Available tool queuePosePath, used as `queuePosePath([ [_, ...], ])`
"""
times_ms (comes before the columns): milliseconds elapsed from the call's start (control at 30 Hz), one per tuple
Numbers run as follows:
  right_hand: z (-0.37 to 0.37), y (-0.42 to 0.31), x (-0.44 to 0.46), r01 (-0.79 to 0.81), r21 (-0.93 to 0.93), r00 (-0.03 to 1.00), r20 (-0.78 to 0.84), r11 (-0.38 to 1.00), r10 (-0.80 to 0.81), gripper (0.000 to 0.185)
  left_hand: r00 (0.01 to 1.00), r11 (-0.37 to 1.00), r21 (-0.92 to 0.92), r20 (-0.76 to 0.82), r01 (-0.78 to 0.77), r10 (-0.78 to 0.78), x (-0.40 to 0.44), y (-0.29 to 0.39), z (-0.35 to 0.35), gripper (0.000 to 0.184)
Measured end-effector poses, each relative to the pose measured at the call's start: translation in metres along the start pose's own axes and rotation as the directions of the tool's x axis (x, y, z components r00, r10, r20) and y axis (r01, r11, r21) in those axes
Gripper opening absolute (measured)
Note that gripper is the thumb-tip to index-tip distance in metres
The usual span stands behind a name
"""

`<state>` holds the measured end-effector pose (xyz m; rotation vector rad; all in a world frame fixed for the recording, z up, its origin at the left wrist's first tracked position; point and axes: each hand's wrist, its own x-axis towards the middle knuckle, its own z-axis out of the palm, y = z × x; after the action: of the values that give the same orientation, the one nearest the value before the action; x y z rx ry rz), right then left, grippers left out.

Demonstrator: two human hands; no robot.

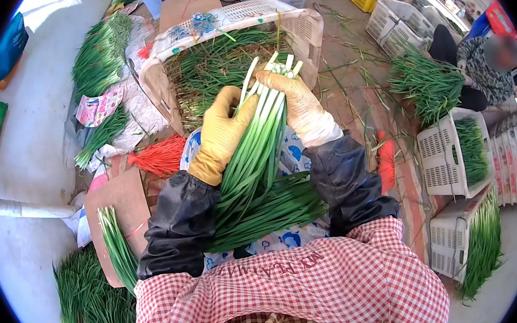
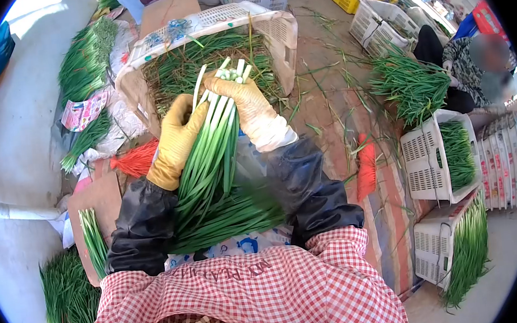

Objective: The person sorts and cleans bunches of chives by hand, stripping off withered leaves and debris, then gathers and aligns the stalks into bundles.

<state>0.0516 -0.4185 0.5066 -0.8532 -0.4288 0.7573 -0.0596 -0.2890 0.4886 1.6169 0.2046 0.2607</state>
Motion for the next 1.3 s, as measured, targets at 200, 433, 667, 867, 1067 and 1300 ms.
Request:
queuePosePath([
  [200,-0.001,0.007,0.001,-0.01,-0.033,1.0,0.005,0.999,0.01,0.041,0.944,0.881,0.428,-0.155,-0.201,0.29,0.0,-0.002,-0.008,0.02],
  [433,-0.009,0.031,0.005,0.029,0.058,0.999,0.026,0.998,-0.031,0.019,0.986,0.973,0.158,0.019,-0.166,0.165,0.029,-0.044,-0.012,0.029],
  [667,-0.035,-0.017,0.035,0.221,0.135,0.967,-0.155,0.966,-0.2,0.016,0.789,0.333,0.752,0.385,-0.569,0.479,-0.049,0.005,0.054,0.022],
  [867,-0.101,-0.195,0.009,0.533,0.111,0.844,-0.002,0.839,-0.536,0.021,0.978,0.457,0.867,0.149,-0.199,0.145,-0.092,-0.06,0.027,0.03],
  [1067,-0.133,-0.247,-0.032,0.199,-0.944,0.553,-0.113,0.263,-0.825,0.023,0.972,0.605,0.761,0.182,-0.236,0.15,-0.164,-0.043,-0.037,0.026],
  [1300,-0.012,-0.245,0.055,0.125,-0.57,0.388,0.782,-0.812,-0.488,0.026,0.994,0.994,-0.099,0.109,0.039,-0.028,-0.053,0.021,-0.062,0.051],
])
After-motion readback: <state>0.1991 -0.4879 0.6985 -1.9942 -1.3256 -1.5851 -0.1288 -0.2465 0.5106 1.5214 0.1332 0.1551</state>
